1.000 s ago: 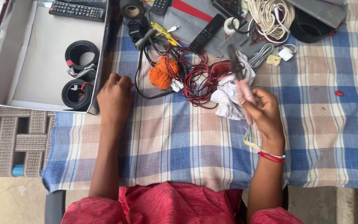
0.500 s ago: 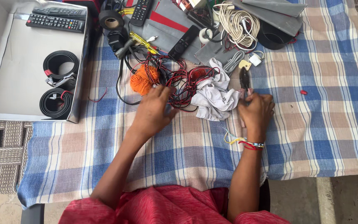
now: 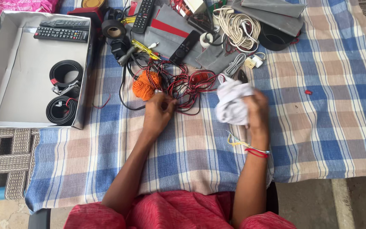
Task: The person prepares electrical wires by stripping them with pliers, wiping them with a cloth, and using a screwdriver to secure them inside a white electrical connector.
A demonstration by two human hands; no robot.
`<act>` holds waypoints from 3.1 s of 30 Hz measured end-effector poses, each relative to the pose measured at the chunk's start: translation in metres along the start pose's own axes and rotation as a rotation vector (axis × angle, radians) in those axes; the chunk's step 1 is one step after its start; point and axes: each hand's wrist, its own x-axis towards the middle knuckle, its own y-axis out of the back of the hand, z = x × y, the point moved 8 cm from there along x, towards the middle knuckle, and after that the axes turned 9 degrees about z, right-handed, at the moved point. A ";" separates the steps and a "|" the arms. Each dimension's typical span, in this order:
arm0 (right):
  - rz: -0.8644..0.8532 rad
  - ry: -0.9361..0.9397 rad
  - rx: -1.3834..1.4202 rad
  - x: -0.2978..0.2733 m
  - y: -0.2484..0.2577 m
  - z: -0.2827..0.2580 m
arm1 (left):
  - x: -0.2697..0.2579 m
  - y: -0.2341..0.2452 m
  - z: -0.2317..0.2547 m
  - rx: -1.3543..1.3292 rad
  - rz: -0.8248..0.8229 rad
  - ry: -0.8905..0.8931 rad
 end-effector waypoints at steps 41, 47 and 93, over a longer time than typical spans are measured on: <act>-0.027 0.086 0.446 -0.026 -0.132 -0.015 | -0.050 -0.035 -0.007 -0.846 -0.558 0.209; 0.238 -0.184 0.622 0.004 -0.081 0.009 | -0.076 -0.049 0.004 -1.184 -0.839 0.632; -0.362 0.863 -0.377 -0.123 -0.174 -0.092 | -0.066 -0.060 -0.066 -1.057 -0.563 0.689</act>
